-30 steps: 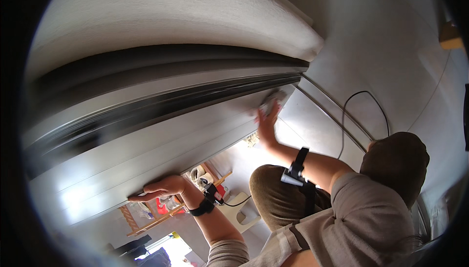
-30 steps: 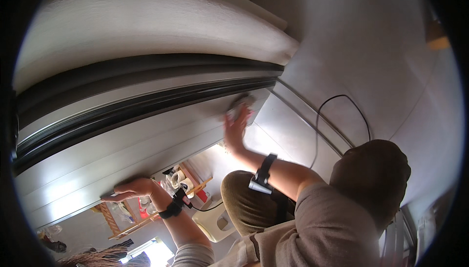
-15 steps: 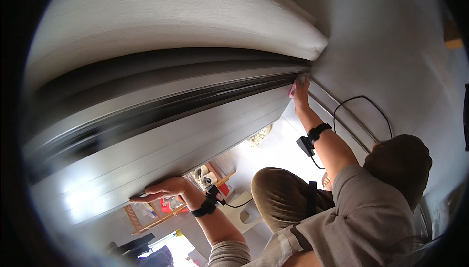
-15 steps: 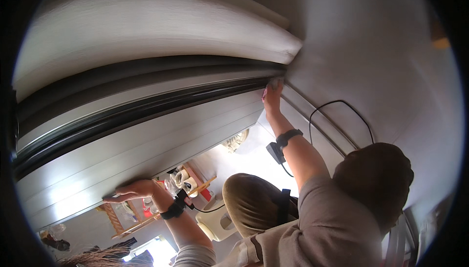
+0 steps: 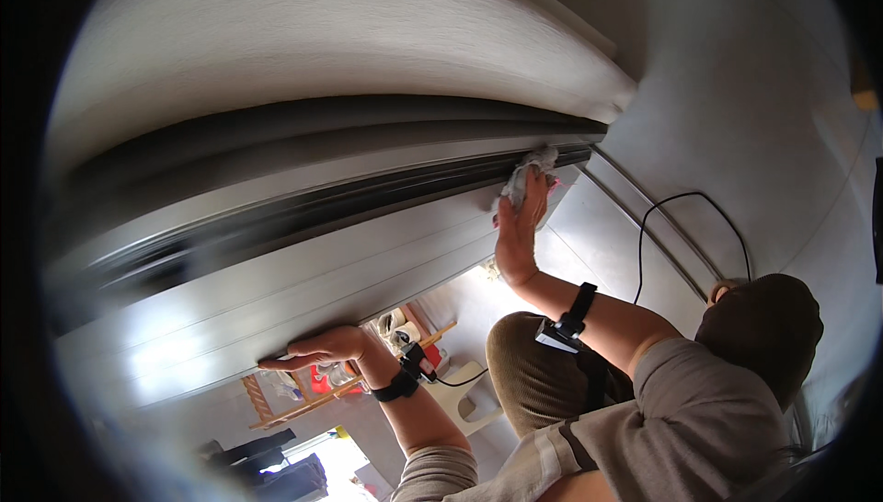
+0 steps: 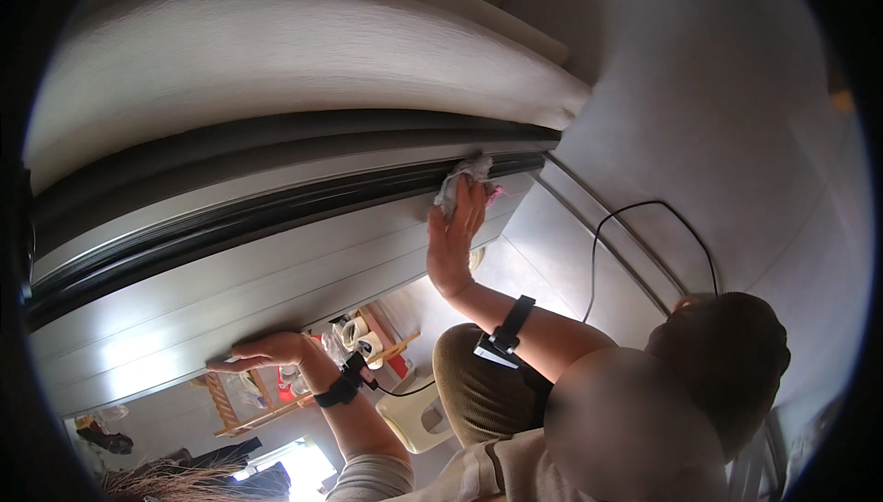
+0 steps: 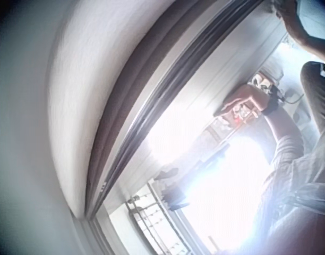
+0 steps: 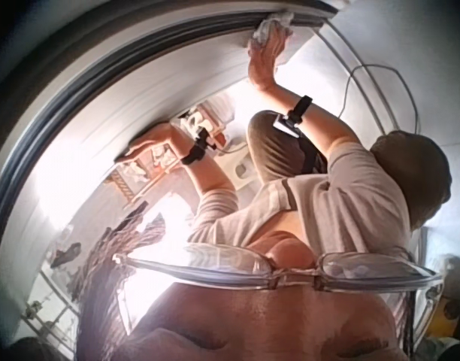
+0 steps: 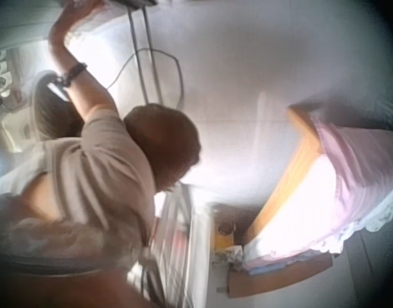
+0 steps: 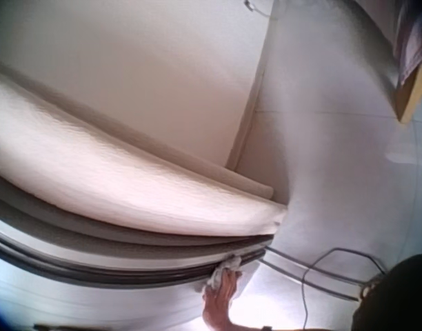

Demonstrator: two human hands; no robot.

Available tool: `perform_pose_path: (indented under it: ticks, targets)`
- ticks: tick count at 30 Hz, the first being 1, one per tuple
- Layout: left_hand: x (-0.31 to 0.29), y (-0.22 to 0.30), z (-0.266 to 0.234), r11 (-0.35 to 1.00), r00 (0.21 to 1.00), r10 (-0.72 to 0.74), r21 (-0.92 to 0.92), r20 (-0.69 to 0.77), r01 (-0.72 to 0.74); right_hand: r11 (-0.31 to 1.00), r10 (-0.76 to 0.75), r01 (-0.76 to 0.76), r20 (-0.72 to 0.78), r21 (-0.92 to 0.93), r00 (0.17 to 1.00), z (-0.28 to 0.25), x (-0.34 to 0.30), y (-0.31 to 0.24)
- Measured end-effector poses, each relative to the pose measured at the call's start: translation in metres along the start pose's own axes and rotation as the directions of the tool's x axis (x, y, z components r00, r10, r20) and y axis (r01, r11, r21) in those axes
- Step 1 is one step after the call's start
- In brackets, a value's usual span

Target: The person wipes a window frame and sill with a cloth, then rinses and wrings the cloth in a bucket of water. They proceed to wipe a wardrobe door and a sliding glass door, moving between surfaces while handling the cloth and bucket.

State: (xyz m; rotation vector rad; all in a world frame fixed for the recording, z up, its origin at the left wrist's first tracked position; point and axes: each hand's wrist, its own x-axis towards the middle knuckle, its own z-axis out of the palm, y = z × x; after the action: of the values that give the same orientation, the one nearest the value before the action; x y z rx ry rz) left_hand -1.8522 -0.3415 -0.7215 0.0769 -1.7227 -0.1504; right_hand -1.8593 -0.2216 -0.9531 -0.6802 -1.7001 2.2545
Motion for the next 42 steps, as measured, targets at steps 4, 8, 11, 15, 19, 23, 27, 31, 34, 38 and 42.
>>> perform_pose_path:
  ticks: [4,8,11,15,19,23,27,31,34,38,42]
  targets:
    - [0.000,-0.002,0.002,1.000,1.000,0.028,-0.008,-0.013,-0.028,0.896,0.372,-0.354,-0.020,0.268,0.928,0.001,0.014,0.058]
    - [0.001,-0.003,0.004,1.000,1.000,0.017,-0.008,-0.021,-0.017,0.365,0.713,-0.533,0.140,0.763,0.687,-0.035,0.055,0.154]
    - [0.000,-0.002,0.004,0.999,0.999,0.051,0.012,-0.008,-0.051,0.281,0.759,-0.615,0.222,0.737,0.612,-0.036,0.061,0.170]
    - [-0.001,-0.002,0.005,1.000,0.999,0.030,0.000,-0.016,-0.030,0.501,0.676,-0.597,0.148,0.626,0.722,0.012,0.002,0.091]
    - [0.000,-0.005,0.005,0.998,0.999,0.037,0.053,-0.024,-0.036,0.407,0.563,-0.702,0.445,0.584,0.696,0.016,-0.052,0.001]
    - [-0.002,-0.009,0.004,1.000,1.000,0.009,0.025,-0.009,-0.009,0.405,0.649,-0.750,0.413,0.523,0.639,0.017,-0.038,0.004]
    - [-0.001,-0.015,0.001,0.999,1.000,0.016,0.036,0.006,-0.016,0.310,0.813,-0.610,0.129,0.730,0.568,-0.004,0.025,0.112]
    - [0.008,-0.026,-0.003,0.733,0.864,0.490,0.484,0.112,-0.479,0.334,0.791,-0.686,0.204,0.646,0.577,-0.007,0.021,0.176]
    - [0.008,-0.037,-0.006,0.804,0.894,0.444,0.410,0.069,-0.431,0.224,0.832,-0.720,0.256,0.657,0.492,0.022,-0.017,0.127]
    - [0.007,-0.042,-0.009,0.892,0.922,0.372,0.234,0.110,-0.387,-0.060,0.551,-0.844,0.723,0.533,0.417,0.024,-0.086,-0.002]
    - [0.006,-0.035,-0.004,0.931,0.958,0.279,0.224,0.073,-0.288,-0.171,0.567,-0.804,0.724,0.569,0.392,0.028,-0.080,-0.040]
